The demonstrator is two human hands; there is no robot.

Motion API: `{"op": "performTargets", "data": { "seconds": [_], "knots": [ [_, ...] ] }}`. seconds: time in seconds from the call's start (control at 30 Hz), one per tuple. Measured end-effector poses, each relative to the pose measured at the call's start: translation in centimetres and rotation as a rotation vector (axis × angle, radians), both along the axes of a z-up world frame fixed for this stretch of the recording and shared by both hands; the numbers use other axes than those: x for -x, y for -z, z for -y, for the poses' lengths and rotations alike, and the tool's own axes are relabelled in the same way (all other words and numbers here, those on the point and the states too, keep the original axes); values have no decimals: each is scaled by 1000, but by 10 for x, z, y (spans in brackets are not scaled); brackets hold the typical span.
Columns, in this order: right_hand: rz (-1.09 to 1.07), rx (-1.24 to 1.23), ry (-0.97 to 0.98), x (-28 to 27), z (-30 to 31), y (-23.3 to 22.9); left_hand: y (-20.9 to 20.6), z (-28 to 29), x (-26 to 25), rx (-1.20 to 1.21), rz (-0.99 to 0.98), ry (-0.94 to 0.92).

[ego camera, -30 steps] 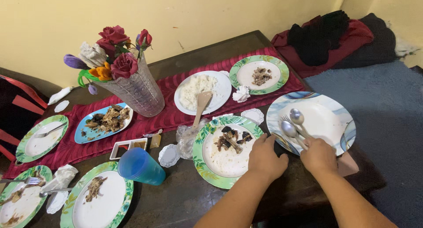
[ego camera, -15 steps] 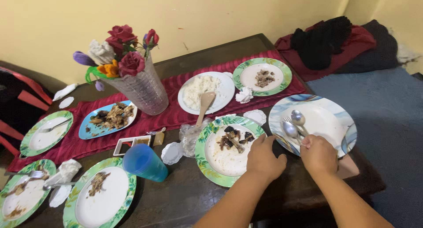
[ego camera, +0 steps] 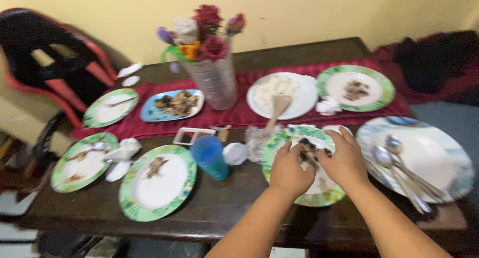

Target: The person clears a dining table by stacking used plates, cups, and cutlery. They pour water from a blue cup into a green cup, then gather plates and utensils, stacking them together. The person uses a spoon to scrape remaining food from plates into a larger serving dish before stacking the plates.

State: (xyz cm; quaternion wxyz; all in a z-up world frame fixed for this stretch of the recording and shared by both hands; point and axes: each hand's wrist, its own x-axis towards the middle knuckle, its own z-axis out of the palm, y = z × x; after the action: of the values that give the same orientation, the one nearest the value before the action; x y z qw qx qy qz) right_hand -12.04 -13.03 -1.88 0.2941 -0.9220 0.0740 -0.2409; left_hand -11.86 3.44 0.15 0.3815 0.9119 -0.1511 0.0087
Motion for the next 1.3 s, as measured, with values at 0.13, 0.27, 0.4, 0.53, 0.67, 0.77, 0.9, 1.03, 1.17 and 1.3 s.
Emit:
{"op": "performTargets", "data": {
  "seconds": [0.13,0.27,0.4,0.53,0.67,0.77,0.9,1.03,1.17,1.3],
  "knots": [
    [26,-25,-92,-18,-62,-40,-32,-56,-5,67,143,-89],
    [77,-24,-232,-32,-137,-76,-61,-129,-6,77,258,-190],
    [128,22,-336,-33,-221,-98,-78,-219,3,69,283,-288],
    [127,-29,-382,-22,-310,-101,-83,-318,25,-7,219,-399],
    [114,-53,-428,-5,-392,-88,-81,-412,55,-70,83,-470],
    [122,-5,-443,4,-444,-83,-81,-470,71,-122,30,-502],
    [103,-18,-488,19,-499,-74,-79,-526,85,-145,-1,-538],
    [43,-5,-503,20,-542,-70,-76,-563,86,-152,-35,-539],
    [15,2,-537,6,-570,-67,-66,-589,81,-115,-20,-586],
    [-170,-157,-551,-9,-600,-66,-65,-617,73,-115,-65,-615]
  ]
}}
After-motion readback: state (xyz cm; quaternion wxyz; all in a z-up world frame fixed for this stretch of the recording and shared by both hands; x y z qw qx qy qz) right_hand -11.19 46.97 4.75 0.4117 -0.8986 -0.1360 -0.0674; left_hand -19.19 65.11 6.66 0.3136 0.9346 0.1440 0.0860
